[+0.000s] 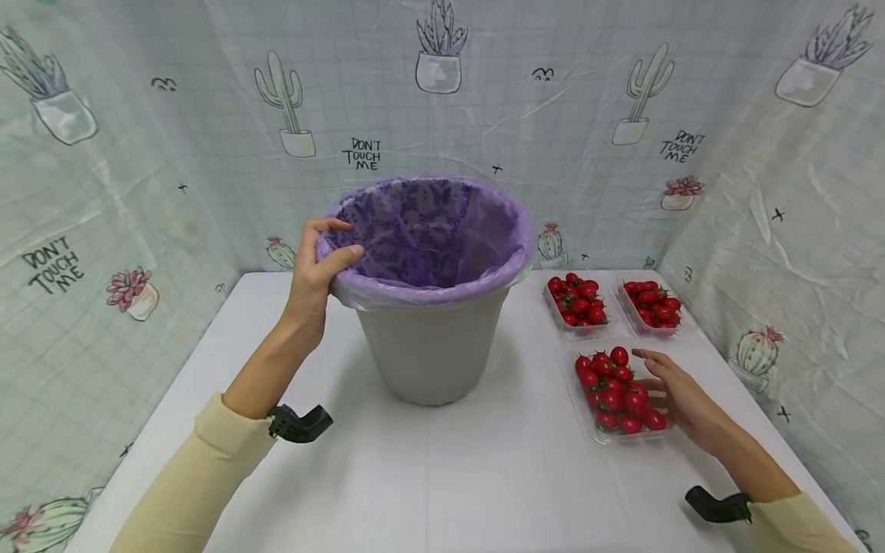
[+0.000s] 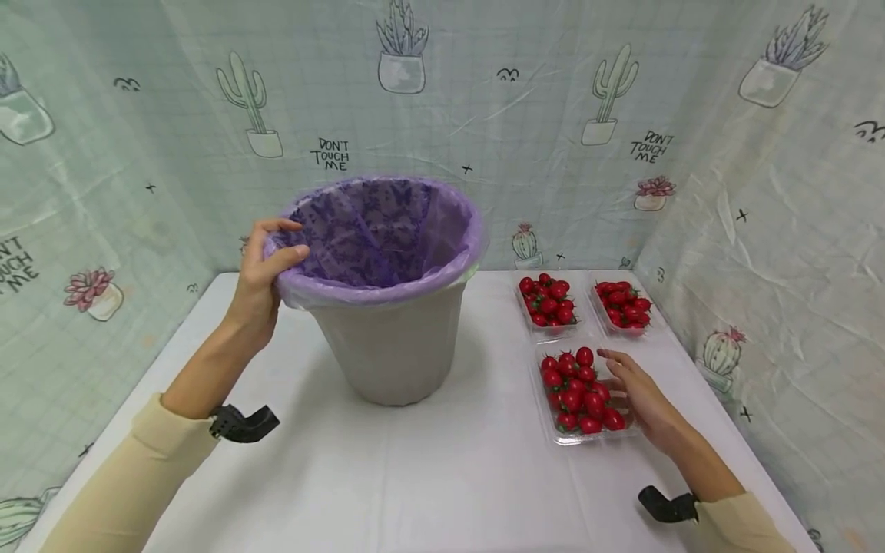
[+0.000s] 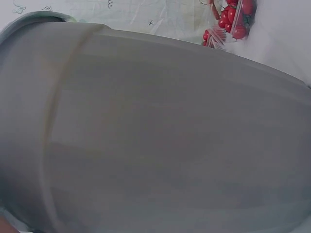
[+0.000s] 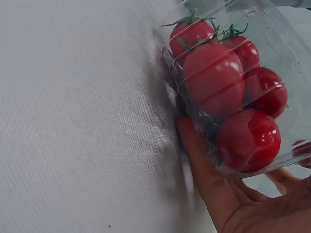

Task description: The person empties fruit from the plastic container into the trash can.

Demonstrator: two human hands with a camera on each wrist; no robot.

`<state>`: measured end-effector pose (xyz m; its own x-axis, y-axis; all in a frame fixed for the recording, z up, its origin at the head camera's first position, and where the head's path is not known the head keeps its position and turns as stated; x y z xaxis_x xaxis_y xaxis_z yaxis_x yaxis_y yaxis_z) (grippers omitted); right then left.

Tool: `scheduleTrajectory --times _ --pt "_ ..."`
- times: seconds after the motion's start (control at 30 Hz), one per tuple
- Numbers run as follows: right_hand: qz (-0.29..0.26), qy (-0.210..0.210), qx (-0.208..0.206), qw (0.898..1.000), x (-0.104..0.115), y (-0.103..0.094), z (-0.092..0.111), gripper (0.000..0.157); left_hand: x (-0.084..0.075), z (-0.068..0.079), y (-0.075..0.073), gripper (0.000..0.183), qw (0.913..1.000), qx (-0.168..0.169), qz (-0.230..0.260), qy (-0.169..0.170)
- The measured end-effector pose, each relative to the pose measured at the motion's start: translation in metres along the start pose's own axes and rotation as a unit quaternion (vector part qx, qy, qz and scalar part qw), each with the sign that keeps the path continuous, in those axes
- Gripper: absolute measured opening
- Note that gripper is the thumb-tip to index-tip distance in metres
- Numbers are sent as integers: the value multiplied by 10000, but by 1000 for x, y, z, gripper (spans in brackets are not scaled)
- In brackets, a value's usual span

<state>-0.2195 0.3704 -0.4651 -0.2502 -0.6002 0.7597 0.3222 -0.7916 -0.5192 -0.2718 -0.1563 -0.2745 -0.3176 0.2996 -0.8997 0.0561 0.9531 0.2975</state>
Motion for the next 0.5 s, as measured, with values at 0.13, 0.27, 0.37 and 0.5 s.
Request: scheduleTrajectory --times 0.13,0.27,0.37,0.5 --pt "-129 -4 153 9998 -4 2 1 72 1 0 1 34 9999 84 -18 -126" --pt "-242 -41 237 9994 -3 2 2 72 2 -1 -1 34 9998 89 -138 -112" --pt "-358 -74 305 9989 1 1 4 71 2 -2 -1 35 9998 76 -155 -23" --pt "-491 -93 279 9984 11 -4 5 69 1 -5 -1 36 9998 99 -33 161"
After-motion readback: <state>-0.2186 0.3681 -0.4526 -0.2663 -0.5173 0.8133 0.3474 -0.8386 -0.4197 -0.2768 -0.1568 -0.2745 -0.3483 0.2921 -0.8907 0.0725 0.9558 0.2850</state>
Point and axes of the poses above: each hand's wrist, its own z-axis away from the middle knuckle, its own y-axis out of the palm, x = y × z, the point moved 5 cm from there along -z, towards the middle knuckle, and after that the axes turned 14 degrees about z, right-handed, at the moved point
